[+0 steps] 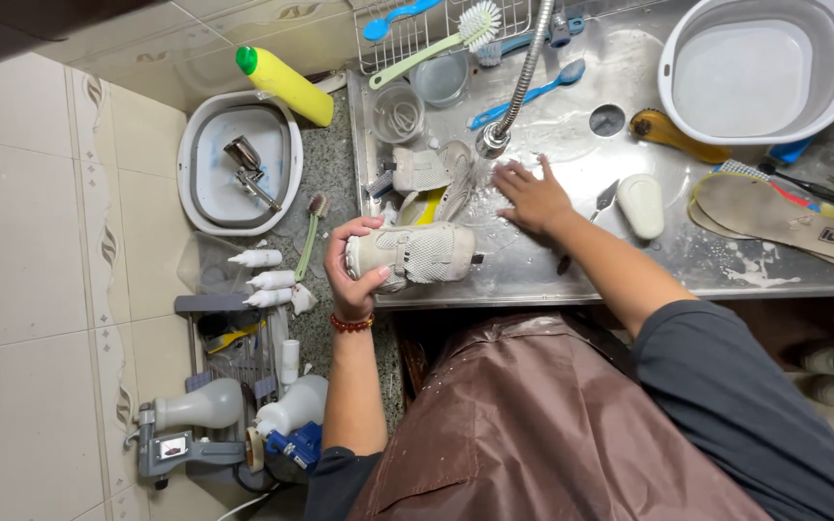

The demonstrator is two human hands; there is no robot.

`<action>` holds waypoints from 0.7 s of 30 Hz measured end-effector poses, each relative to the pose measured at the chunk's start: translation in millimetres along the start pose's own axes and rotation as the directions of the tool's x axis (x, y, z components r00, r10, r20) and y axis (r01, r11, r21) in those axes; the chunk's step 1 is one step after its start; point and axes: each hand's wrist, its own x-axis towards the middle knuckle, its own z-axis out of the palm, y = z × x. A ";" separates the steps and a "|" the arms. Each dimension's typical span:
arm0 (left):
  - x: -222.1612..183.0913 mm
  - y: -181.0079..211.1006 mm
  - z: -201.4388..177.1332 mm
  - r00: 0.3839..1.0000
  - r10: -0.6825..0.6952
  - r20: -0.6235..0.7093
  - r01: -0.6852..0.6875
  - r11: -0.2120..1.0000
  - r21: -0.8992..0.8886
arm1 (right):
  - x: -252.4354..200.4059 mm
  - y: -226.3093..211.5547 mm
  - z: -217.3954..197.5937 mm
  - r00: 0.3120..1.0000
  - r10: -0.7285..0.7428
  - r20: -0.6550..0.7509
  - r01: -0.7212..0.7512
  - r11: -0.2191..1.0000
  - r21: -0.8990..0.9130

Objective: Washing a white sneaker in a sink using a brush and water.

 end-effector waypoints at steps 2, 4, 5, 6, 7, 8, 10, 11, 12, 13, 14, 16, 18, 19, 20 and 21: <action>0.1 -0.3 1.4 1.000 -0.003 0.004 0.003 1.000 -0.026 | -13.2 38.9 2.8 0.997 0.060 -0.055 -0.064 0.995 -0.070; -1.2 -3.1 4.4 1.000 -0.013 0.007 0.013 0.998 -0.056 | -26.4 66.2 -0.6 0.987 0.117 -0.107 -0.131 0.982 -0.136; -0.9 -5.7 4.8 1.000 -0.009 0.010 0.009 0.998 -0.062 | -30.5 72.9 -5.5 0.963 0.170 -0.210 -0.190 0.978 -0.080; -0.8 -8.1 5.6 1.000 -0.005 0.013 0.006 0.998 -0.068 | -35.0 79.7 -10.6 0.924 0.226 -0.307 -0.244 0.970 -0.019; 1.7 -10.2 8.6 1.000 0.000 0.016 0.001 0.997 -0.074 | -29.6 72.5 -17.3 0.922 0.230 -0.311 -0.250 0.968 -0.024; 4.3 -12.4 12.0 1.000 -0.004 0.022 0.005 0.997 -0.082 | -24.2 65.9 -24.0 0.917 0.259 -0.303 -0.225 0.964 0.142; 5.7 -16.0 17.5 0.999 -0.016 0.037 0.019 0.995 -0.095 | -13.0 47.8 -22.4 0.912 0.296 -0.283 -0.206 0.929 0.307; 7.4 -17.0 19.6 0.999 -0.021 0.036 0.024 0.996 -0.081 | -2.6 38.3 -17.8 0.864 0.304 -0.401 -0.097 0.882 0.460; 9.0 -17.9 21.7 0.999 -0.027 0.035 0.029 0.997 -0.066 | 7.7 28.8 -13.3 0.796 0.330 -0.508 0.035 0.812 0.583; 10.4 -18.3 23.5 0.999 -0.025 0.039 0.027 0.997 -0.068 | 21.0 22.2 -9.2 0.793 0.333 -0.510 0.033 0.812 0.582; 11.8 -18.7 25.1 0.999 -0.030 0.043 0.033 0.997 -0.064 | 34.3 15.4 -5.2 0.795 0.456 -0.399 0.036 0.622 0.782; 12.2 -20.3 27.8 0.998 -0.033 0.047 0.036 0.998 -0.060 | 62.4 10.0 12.7 0.797 0.544 -0.262 0.040 0.385 0.922; 11.7 -22.2 27.1 0.999 -0.025 0.033 0.026 0.999 -0.035 | 95.4 10.1 39.6 0.868 0.486 0.101 0.076 -0.332 0.940; 9.8 -21.3 27.2 0.999 -0.022 0.032 0.023 0.999 -0.032 | 89.5 3.9 24.2 0.870 0.484 0.098 0.079 -0.332 0.940; 8.0 -20.6 27.0 0.999 -0.032 0.017 0.033 0.999 -0.039 | 83.6 -2.4 8.9 0.908 0.391 0.149 0.095 -0.539 0.837; 5.6 -20.1 26.2 0.999 -0.043 0.004 0.043 0.998 -0.046 | 76.8 -9.2 -5.5 0.940 0.289 0.179 0.090 -0.719 0.689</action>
